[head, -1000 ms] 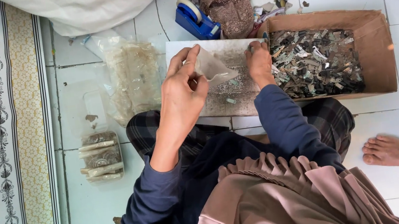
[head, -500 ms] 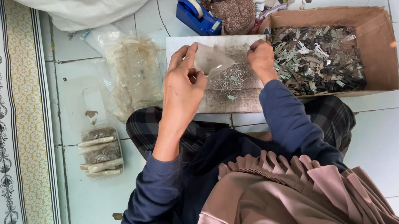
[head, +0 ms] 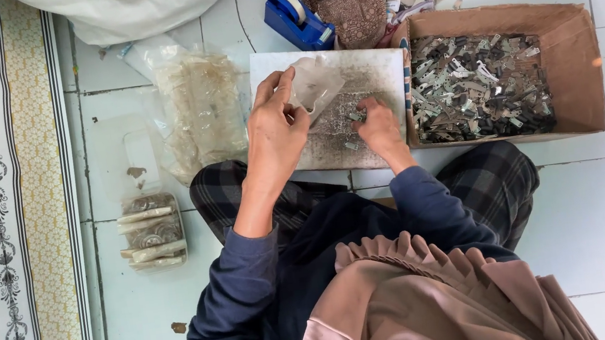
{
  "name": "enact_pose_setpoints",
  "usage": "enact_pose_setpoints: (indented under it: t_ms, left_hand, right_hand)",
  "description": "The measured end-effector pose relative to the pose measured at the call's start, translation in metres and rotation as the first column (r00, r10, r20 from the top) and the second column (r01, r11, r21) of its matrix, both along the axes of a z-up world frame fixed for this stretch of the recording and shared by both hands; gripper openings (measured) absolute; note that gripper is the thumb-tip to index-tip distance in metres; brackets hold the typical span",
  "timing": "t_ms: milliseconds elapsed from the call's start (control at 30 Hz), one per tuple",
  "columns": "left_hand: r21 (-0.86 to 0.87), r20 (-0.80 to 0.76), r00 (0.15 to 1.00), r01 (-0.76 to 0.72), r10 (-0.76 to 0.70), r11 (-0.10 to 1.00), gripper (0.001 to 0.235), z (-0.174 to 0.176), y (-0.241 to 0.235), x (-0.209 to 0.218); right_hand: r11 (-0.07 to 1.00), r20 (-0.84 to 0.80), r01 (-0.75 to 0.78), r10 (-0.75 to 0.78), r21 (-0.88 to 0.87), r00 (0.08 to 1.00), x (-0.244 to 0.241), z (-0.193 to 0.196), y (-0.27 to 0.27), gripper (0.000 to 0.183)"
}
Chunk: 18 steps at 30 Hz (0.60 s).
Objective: Sorting and arranging small metal components from a cardboard box onto a template board.
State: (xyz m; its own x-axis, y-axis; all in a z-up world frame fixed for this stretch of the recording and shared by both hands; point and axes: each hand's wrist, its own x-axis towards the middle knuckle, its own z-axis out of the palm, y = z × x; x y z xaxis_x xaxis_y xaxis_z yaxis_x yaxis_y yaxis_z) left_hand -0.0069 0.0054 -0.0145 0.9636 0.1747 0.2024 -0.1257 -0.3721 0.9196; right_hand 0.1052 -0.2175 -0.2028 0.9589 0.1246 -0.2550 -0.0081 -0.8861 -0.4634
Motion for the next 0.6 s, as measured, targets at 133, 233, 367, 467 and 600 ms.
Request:
enact_pose_setpoints:
  t_ms: [133, 233, 367, 467, 600]
  left_hand:
    - [0.019, 0.041, 0.999, 0.024, -0.025, 1.0, 0.056, 0.032, -0.007, -0.012]
    - [-0.038, 0.018, 0.999, 0.04, -0.04, 0.998, 0.058, 0.042, -0.011, -0.017]
    - [-0.01, 0.027, 0.999, 0.021, -0.02, 1.0, 0.057, 0.021, -0.008, -0.008]
    - [0.003, 0.008, 1.0, 0.009, -0.009, 1.0, 0.056, -0.003, -0.006, -0.002]
    - [-0.003, -0.005, 1.0, -0.008, 0.008, 1.0, 0.056, -0.006, -0.003, -0.002]
  right_hand:
    - [1.0, 0.002, -0.002, 0.002, -0.009, 1.0, 0.008, -0.026, -0.004, 0.025]
    - [0.998, 0.064, -0.06, 0.062, -0.036, 0.996, 0.004, -0.035, -0.006, 0.024]
    - [0.995, 0.12, -0.087, 0.092, -0.039, 0.989, 0.003, -0.038, -0.007, 0.025]
    - [0.996, 0.149, -0.082, 0.079, 0.016, 0.986, 0.001, -0.042, -0.008, 0.026]
    - [0.986, 0.105, 0.0, -0.018, 0.165, 0.994, 0.01, -0.059, -0.022, 0.028]
